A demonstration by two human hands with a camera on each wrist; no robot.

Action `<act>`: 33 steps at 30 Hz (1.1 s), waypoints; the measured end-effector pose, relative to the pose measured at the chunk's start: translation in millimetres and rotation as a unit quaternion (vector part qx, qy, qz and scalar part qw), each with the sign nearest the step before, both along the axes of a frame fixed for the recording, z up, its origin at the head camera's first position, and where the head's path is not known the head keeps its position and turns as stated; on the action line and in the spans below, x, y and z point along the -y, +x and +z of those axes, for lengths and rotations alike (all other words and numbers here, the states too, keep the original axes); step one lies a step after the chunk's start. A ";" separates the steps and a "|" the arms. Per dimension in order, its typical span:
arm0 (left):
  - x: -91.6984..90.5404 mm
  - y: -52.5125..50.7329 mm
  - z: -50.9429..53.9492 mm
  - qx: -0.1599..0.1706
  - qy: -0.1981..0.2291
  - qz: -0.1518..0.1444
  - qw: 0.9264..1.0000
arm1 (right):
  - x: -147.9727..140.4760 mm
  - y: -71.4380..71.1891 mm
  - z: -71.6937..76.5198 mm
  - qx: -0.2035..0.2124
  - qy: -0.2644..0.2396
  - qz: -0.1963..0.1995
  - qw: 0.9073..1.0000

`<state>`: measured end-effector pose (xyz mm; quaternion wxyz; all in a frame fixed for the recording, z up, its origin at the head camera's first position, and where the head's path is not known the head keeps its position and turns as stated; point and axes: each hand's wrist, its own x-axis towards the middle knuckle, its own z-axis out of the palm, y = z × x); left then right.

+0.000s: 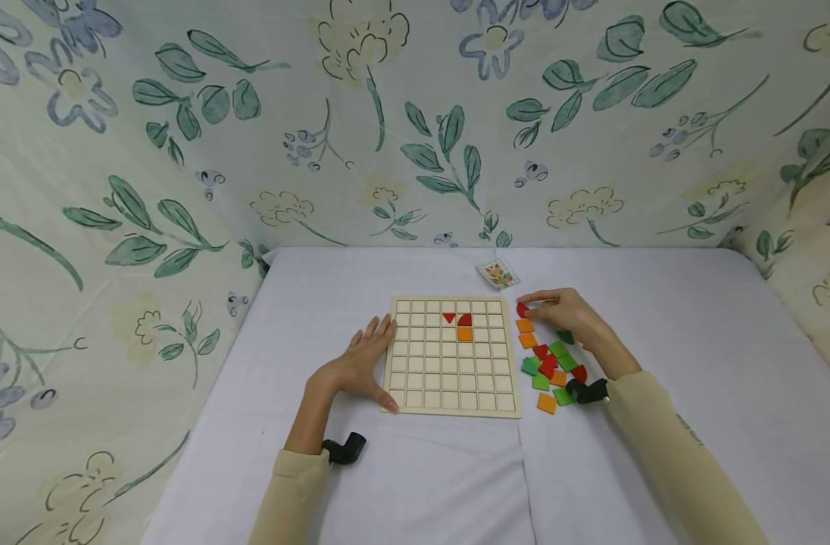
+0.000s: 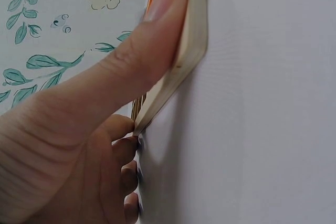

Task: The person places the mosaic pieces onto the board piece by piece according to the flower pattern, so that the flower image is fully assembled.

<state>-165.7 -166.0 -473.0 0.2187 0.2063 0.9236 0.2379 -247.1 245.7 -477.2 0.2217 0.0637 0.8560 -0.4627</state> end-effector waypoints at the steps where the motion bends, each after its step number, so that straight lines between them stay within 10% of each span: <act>1: -0.1 0.0 0.0 -0.001 0.000 -0.001 1.000 | 0.1 0.1 -0.1 -0.003 0.002 -0.002 1.000; 21: -0.3 -0.3 0.7 0.005 -0.003 -0.003 1.000 | -2.9 2.5 2.3 -0.063 0.047 -0.007 0.997; 33: -0.1 -1.1 -0.6 0.006 -0.006 -0.002 1.000 | -9.0 4.8 -9.0 -0.028 0.021 -0.044 0.998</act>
